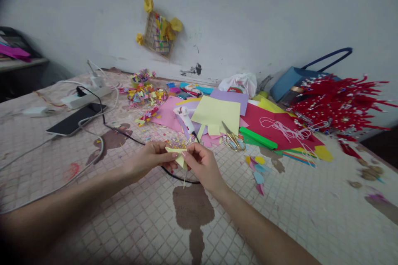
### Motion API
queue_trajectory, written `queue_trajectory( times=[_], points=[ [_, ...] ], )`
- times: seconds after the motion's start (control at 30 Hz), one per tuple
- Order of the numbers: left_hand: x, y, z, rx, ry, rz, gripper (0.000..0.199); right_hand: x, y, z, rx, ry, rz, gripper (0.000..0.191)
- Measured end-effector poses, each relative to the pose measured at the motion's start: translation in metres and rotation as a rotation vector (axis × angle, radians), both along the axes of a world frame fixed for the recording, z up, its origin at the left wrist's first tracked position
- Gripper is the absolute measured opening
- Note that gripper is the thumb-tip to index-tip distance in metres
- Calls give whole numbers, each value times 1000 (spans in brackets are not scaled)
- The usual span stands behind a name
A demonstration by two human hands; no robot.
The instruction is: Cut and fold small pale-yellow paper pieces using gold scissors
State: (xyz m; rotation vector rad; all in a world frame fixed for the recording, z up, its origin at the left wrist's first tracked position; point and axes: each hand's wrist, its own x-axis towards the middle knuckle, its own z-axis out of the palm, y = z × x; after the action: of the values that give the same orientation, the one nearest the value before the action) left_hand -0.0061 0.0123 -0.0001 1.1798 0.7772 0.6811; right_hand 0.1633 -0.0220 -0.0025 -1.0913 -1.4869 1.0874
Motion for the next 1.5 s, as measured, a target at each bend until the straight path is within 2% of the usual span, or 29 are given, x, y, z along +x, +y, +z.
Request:
queue_trajectory(
  times=[0.3,0.53,0.77,1.13,1.5],
  points=[
    [1,-3,3,-39,-90,4,25,0,-2,3,40,-19,-108,18],
    [3,-2,2,-37,-164,-13,41,2,-1,2,50,-6,-123,18],
    [2,-4,5,33,-37,47,25,1,-2,3,49,-11,-111,19],
    [1,-4,5,52,-20,29,24,-1,-3,4,50,-35,-76,19],
    [2,-4,7,26,-7,95,23,-3,-4,5,35,10,-34,20]
  ],
)
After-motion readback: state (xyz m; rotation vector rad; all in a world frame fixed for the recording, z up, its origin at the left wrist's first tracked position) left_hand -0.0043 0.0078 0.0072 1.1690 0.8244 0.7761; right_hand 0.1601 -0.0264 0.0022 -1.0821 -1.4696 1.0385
